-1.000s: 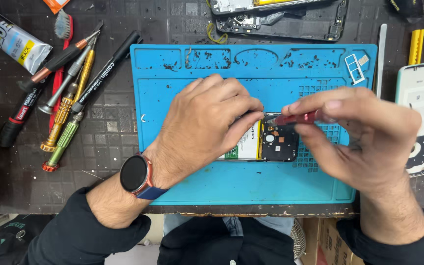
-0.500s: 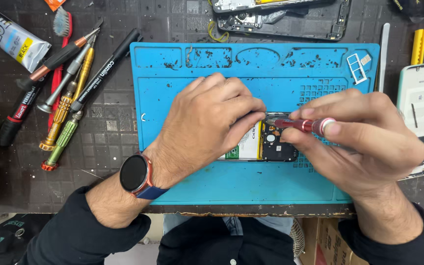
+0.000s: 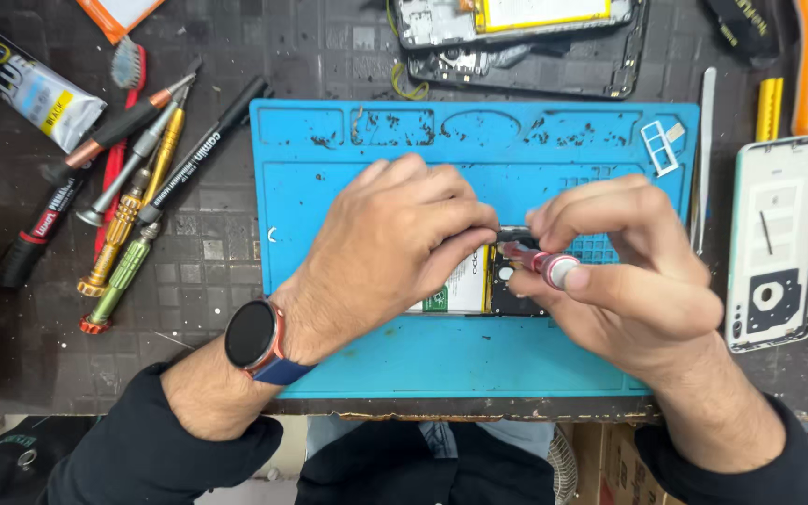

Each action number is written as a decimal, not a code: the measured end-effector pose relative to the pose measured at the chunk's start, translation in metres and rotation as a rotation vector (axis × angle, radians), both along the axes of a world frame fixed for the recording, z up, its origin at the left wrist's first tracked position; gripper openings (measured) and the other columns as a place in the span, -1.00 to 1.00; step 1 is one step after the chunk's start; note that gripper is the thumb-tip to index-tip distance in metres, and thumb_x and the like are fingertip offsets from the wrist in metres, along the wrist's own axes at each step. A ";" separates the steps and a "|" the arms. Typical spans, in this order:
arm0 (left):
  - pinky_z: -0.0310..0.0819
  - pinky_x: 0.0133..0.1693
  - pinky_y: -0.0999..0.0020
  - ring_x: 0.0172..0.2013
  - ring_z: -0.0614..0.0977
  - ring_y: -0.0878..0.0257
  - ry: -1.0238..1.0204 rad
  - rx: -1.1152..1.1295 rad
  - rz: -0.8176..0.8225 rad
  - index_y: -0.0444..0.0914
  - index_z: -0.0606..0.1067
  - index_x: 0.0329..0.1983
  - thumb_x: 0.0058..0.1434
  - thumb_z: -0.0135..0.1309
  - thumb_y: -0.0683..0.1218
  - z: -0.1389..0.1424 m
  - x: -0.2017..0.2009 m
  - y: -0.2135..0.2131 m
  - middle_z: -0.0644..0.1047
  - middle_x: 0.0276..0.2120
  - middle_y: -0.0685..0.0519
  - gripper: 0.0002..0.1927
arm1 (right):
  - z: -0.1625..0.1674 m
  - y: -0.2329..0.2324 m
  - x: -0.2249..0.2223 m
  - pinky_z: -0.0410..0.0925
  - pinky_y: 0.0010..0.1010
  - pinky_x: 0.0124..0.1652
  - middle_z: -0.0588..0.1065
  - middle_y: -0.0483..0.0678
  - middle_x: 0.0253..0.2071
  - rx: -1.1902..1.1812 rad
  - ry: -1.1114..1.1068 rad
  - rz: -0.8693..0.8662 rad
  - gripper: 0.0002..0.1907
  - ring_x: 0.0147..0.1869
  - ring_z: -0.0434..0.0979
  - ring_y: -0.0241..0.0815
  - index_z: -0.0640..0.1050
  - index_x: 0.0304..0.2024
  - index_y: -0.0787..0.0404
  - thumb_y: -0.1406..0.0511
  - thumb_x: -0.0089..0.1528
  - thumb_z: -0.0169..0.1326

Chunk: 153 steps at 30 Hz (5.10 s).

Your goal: The person works on a smartphone at a repair bench, prying the back cover off the phone body and separating it from the frame. They then handle the exposed battery and use a screwdriver to unscrew components from the phone's internal board.

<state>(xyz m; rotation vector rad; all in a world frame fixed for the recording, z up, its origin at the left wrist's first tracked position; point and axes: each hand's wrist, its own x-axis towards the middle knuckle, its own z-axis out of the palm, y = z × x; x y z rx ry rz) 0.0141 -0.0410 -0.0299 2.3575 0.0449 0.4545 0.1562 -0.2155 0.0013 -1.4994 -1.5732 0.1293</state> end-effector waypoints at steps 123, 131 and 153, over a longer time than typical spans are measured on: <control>0.38 -0.16 0.23 -0.24 0.52 0.17 0.057 -0.080 -0.014 -0.12 0.66 -0.20 0.24 0.27 -0.06 0.006 -0.004 0.005 0.52 -0.32 0.17 -0.90 | -0.003 -0.023 0.004 0.58 -0.13 0.11 0.40 0.25 0.00 -0.064 0.230 -0.120 -0.45 0.01 0.65 0.00 0.07 0.15 0.20 0.68 0.38 0.05; 0.38 -0.15 0.22 -0.23 0.53 0.16 0.055 -0.073 -0.013 -0.12 0.66 -0.21 0.23 0.26 -0.07 0.005 -0.003 0.006 0.54 -0.31 0.17 -0.90 | 0.001 -0.022 0.004 0.59 -0.20 0.01 0.42 0.26 -0.06 -0.135 0.265 -0.092 -0.45 -0.02 0.66 0.01 0.11 0.14 0.29 0.62 0.31 0.14; 0.40 -0.14 0.22 -0.23 0.53 0.15 0.052 -0.056 -0.012 -0.12 0.65 -0.23 0.23 0.27 -0.07 0.002 -0.003 0.005 0.54 -0.30 0.17 -0.92 | 0.020 -0.008 0.005 0.57 -0.27 -0.11 0.55 0.06 -0.15 -0.186 0.061 0.084 -0.74 -0.06 0.65 0.01 0.46 -0.28 0.23 0.53 0.09 0.26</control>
